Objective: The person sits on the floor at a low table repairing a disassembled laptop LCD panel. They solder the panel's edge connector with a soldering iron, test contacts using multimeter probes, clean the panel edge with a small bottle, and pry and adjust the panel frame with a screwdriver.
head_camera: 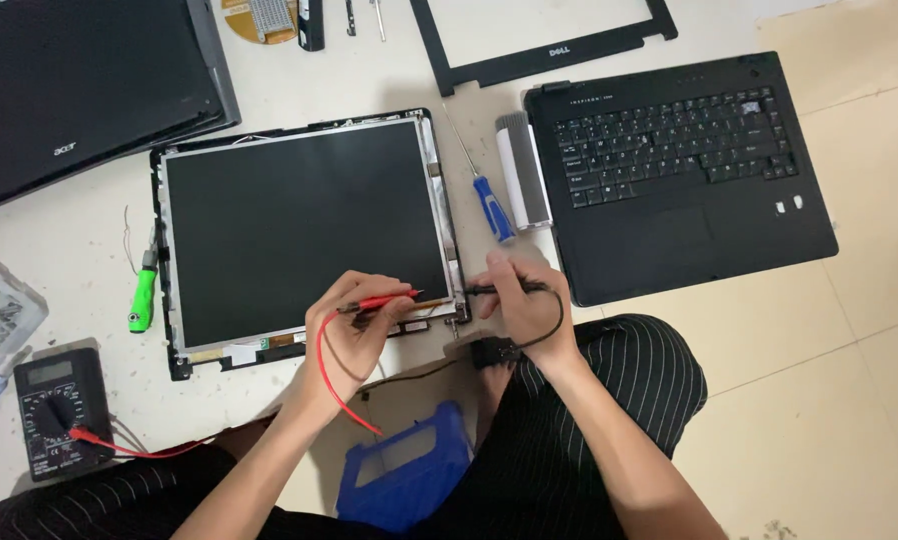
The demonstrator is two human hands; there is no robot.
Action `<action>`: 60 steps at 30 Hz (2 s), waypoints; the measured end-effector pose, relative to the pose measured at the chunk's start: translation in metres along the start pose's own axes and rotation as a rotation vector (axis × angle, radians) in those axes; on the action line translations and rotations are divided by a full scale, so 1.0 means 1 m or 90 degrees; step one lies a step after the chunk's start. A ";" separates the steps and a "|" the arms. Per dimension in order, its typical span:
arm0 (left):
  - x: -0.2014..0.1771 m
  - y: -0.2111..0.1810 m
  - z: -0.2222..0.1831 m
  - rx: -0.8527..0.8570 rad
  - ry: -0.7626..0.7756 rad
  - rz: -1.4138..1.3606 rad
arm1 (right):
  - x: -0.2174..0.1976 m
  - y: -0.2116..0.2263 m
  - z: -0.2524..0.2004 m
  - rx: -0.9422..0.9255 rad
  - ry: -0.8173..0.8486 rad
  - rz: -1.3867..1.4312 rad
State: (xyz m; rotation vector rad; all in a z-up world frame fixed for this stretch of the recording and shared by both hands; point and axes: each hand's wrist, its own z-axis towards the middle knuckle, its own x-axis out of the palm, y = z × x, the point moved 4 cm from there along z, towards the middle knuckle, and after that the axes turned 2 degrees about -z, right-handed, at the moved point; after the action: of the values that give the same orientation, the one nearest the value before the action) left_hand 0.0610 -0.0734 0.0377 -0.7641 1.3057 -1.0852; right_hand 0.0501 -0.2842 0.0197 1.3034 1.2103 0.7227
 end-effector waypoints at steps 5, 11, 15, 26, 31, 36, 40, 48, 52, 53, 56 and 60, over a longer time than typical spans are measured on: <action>0.002 0.004 0.004 0.034 0.029 -0.003 | 0.004 -0.002 0.001 0.007 -0.007 -0.035; 0.013 0.007 0.003 0.025 0.038 -0.046 | 0.005 0.004 -0.003 0.037 -0.011 -0.017; 0.008 0.006 0.001 0.035 0.039 -0.057 | 0.002 -0.004 -0.001 0.032 -0.027 -0.047; 0.015 0.000 -0.001 0.003 0.060 -0.040 | 0.001 -0.007 -0.003 0.035 -0.051 -0.005; 0.018 0.002 0.000 0.005 0.049 -0.031 | 0.002 0.000 -0.003 0.040 -0.041 -0.032; 0.017 -0.007 0.001 0.017 0.041 0.006 | 0.002 -0.004 -0.003 0.041 -0.030 -0.029; 0.022 0.001 0.000 -0.001 0.024 -0.023 | 0.004 0.002 -0.005 0.021 -0.050 0.000; 0.011 0.011 -0.002 0.041 0.028 -0.094 | 0.005 0.000 -0.007 -0.049 -0.118 0.036; -0.003 0.011 -0.010 0.012 -0.064 -0.130 | 0.003 0.012 -0.017 -0.176 -0.108 -0.007; -0.008 0.008 -0.012 0.029 -0.116 -0.145 | 0.007 0.021 -0.021 -0.279 -0.075 -0.102; -0.044 0.005 -0.024 0.041 -0.229 -0.117 | 0.018 0.024 -0.030 -0.409 -0.050 -0.230; -0.118 0.005 -0.026 -0.013 -0.329 0.113 | 0.023 0.030 -0.031 -0.343 -0.081 -0.295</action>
State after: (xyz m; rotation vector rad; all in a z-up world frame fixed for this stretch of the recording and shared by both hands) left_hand 0.0443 0.0415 0.0723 -0.8566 0.9221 -0.6711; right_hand 0.0342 -0.2476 0.0473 0.5848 1.0613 0.5612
